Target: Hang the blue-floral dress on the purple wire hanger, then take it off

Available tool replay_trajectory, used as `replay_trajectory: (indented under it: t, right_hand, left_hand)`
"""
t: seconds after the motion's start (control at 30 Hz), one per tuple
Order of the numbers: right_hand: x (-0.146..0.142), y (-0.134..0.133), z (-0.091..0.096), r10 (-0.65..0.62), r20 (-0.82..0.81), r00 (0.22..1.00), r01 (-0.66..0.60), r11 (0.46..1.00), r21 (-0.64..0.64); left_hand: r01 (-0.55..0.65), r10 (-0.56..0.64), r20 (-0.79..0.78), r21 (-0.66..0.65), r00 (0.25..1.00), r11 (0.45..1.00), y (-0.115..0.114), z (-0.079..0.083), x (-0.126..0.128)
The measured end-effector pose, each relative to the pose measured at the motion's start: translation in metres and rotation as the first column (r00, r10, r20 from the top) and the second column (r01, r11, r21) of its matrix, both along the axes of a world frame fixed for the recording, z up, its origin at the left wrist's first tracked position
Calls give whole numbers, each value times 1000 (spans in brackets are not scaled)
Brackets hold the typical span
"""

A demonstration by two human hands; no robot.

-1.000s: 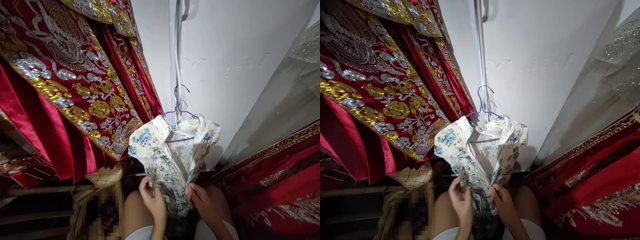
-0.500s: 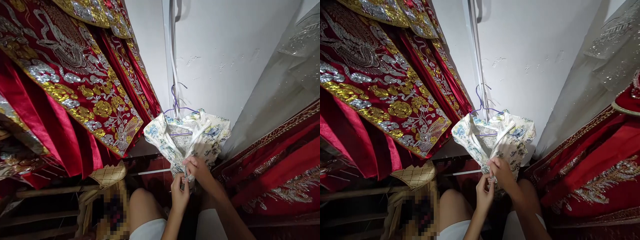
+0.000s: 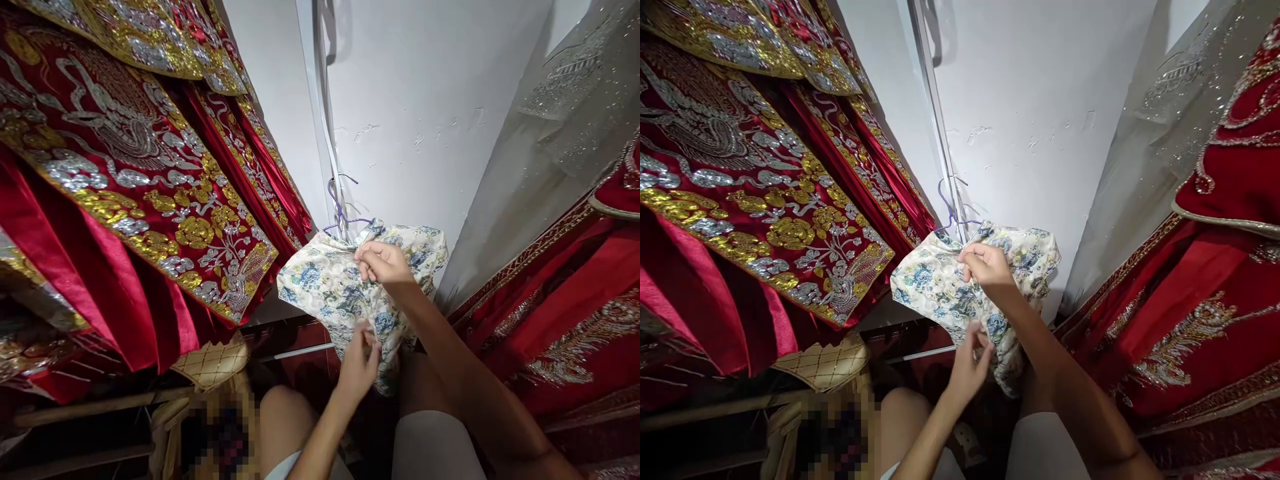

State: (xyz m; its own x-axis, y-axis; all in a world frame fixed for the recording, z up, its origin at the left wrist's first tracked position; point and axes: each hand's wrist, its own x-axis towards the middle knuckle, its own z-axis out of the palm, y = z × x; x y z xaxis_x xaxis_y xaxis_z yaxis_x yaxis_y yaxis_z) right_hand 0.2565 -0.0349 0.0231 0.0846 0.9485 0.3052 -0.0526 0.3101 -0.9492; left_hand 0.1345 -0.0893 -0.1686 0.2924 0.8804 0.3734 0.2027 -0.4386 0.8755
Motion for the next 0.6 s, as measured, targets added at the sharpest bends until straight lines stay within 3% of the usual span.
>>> replay_trajectory:
  t: [0.07, 0.17, 0.23, 0.3, 0.37, 0.43, 0.53, 0.6]
  right_hand:
    - [1, -7, -8, 14, 24, 1000, -15, 1000, 25]
    - [3, -12, -12, 2, 64, 998, -5, 999, 48]
    - [5, -11, -11, -6, 99, 995, 0, 998, 66]
    - [5, -4, -12, -21, 129, 991, 10, 996, 86]
    - [5, 6, -20, -65, 135, 989, 49, 992, 114]
    - [3, 17, -36, -111, 170, 979, 92, 989, 116]
    - [4, 22, -68, -129, 273, 953, 119, 992, 51]
    - [7, 13, -90, -107, 297, 949, 106, 994, 19]
  left_hand:
    - [-75, 64, 99, 108, 993, 991, 17, 43, -11]
    - [-191, 145, 157, 334, 977, 923, 45, 112, -20]
    - [-202, 176, 98, 465, 979, 862, 63, 149, -21]
    - [-148, 190, -20, 551, 982, 821, 75, 174, -18]
    - [-103, 208, -108, 598, 972, 795, 80, 187, -15]
    - [-141, 253, -87, 638, 964, 757, 81, 193, -17]
    - [-413, 414, 155, 629, 897, 658, 82, 193, -41]
    - [-641, 520, 377, 474, 767, 603, 87, 184, -71]
